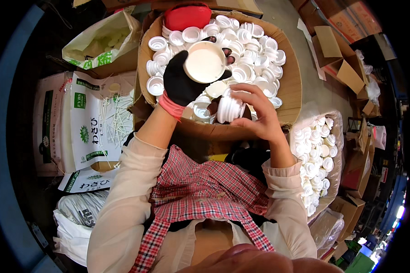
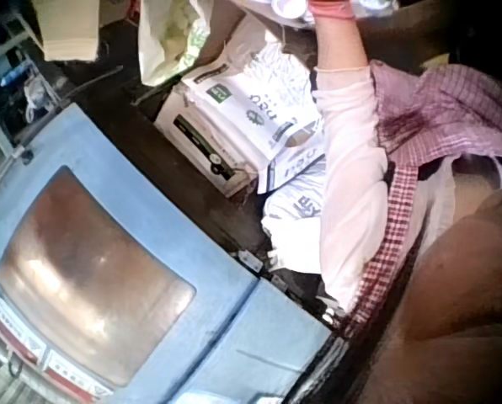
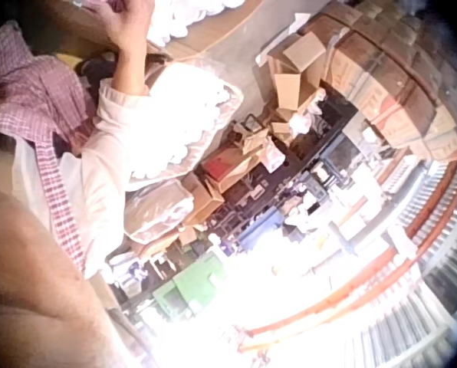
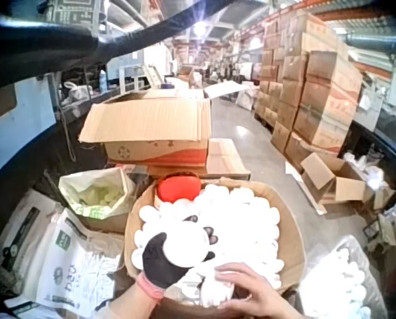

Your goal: The person sits on the floor and repeatedly picks up small white plastic cups from a large cardboard box. They wipe the inside of each cup with a dark cloth and then place it into a second box. The person continues this repetitive process throughout the clip.

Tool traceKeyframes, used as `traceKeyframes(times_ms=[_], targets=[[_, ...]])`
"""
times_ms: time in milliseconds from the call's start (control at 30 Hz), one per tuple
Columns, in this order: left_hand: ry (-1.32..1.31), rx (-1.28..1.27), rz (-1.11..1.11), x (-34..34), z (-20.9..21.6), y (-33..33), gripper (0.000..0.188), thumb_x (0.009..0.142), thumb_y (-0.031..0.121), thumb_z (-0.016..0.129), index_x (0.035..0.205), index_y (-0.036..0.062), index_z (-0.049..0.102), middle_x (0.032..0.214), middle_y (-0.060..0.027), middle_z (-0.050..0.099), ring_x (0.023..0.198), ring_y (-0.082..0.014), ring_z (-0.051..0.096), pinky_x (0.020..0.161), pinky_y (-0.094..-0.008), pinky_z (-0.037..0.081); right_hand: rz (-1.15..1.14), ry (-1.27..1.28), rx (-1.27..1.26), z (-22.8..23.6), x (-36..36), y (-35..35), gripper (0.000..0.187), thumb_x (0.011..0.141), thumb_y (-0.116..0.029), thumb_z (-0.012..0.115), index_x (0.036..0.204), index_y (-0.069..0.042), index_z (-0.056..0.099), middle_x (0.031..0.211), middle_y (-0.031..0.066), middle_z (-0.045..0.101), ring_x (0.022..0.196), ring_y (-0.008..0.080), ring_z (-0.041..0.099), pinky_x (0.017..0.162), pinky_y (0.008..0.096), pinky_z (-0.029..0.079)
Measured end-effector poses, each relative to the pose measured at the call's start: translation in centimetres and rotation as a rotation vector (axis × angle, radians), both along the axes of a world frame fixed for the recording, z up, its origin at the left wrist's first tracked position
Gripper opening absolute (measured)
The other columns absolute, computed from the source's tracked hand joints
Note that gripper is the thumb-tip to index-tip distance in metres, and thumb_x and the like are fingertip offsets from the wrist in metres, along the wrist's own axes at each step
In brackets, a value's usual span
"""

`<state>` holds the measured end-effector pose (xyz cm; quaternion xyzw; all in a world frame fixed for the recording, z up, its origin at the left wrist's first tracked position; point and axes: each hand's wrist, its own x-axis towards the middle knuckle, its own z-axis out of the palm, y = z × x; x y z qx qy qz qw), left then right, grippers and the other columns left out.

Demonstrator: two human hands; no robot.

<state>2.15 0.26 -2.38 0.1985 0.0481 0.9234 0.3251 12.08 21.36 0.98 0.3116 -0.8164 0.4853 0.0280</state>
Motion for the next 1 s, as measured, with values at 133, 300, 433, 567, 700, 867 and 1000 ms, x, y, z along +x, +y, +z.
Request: traceKeyframes(times_ms=[133,300,433,567,700,867,1000], targets=[[0.173,-0.137,-0.129,-0.7,-0.3,-0.6,0.061,0.100,0.042,0.031,0.139,-0.0050,0.034,0.136,-0.0242,0.046,0.126,-0.0337,0.047,0.107,-0.0453,0.037,-0.045,0.132,0.170,0.1,0.9,-1.5,0.067,0.062,-0.001,0.078,0.125,-0.007,0.054,0.135,0.0132,0.046,0.118,0.0323,0.049,0.094,0.0385,0.045],[0.959,-1.106,0.660,-0.2,-3.3,0.0,0.045,0.093,0.014,0.056,0.134,-0.0006,0.043,0.125,-0.0125,0.059,0.106,-0.0231,0.062,0.095,-0.0355,0.048,-0.125,0.117,0.270,-1.7,0.7,-2.5,0.061,0.066,-0.003,0.079,0.122,-0.006,0.057,0.130,0.0110,0.048,0.117,0.0288,0.051,0.090,0.0339,0.047],[0.898,-0.904,0.728,0.5,-2.0,1.4,0.050,0.093,0.019,0.056,0.137,0.0010,0.040,0.127,-0.0150,0.057,0.119,-0.0247,0.054,0.102,-0.0403,0.041,-0.099,-0.270,-0.059,-0.6,0.7,-2.4,0.057,0.069,-0.007,0.079,0.121,-0.003,0.057,0.128,0.0092,0.046,0.118,0.0232,0.049,0.092,0.0326,0.046],[0.462,-0.691,0.398,1.7,-1.5,1.6,0.047,0.095,0.028,0.052,0.135,0.0036,0.046,0.124,-0.0141,0.059,0.120,-0.0228,0.053,0.105,-0.0406,0.038,0.036,-0.409,-0.498,-0.7,0.6,-2.7,0.057,0.070,-0.005,0.080,0.122,-0.005,0.058,0.133,0.0072,0.039,0.120,0.0214,0.046,0.094,0.0352,0.047],[1.542,-1.410,1.245,1.6,0.3,0.3,0.046,0.083,0.031,0.070,0.119,0.0045,0.060,0.114,-0.0061,0.066,0.104,-0.0198,0.063,0.099,-0.0353,0.042,-0.080,-0.207,-0.612,1.1,0.8,-0.6,0.063,0.070,0.002,0.077,0.128,-0.001,0.052,0.130,0.0093,0.045,0.122,0.0219,0.045,0.099,0.0371,0.043],[0.939,-1.130,0.514,2.6,-0.4,0.6,0.062,0.088,0.040,0.062,0.136,0.0066,0.042,0.138,-0.0030,0.051,0.124,-0.0137,0.049,0.111,-0.0342,0.027,-0.232,-0.010,-0.441,1.0,0.9,-0.9,0.068,0.070,0.003,0.074,0.132,-0.002,0.047,0.131,0.0119,0.046,0.122,0.0231,0.046,0.099,0.0361,0.042],[-0.095,-0.322,-0.234,2.2,-0.8,1.2,0.058,0.092,0.039,0.057,0.137,0.0055,0.041,0.137,-0.0080,0.050,0.125,-0.0212,0.049,0.105,-0.0373,0.037,-0.236,0.086,-0.317,1.0,0.5,-1.3,0.066,0.069,0.001,0.074,0.130,-0.002,0.050,0.131,0.0139,0.048,0.120,0.0240,0.049,0.097,0.0341,0.043]])
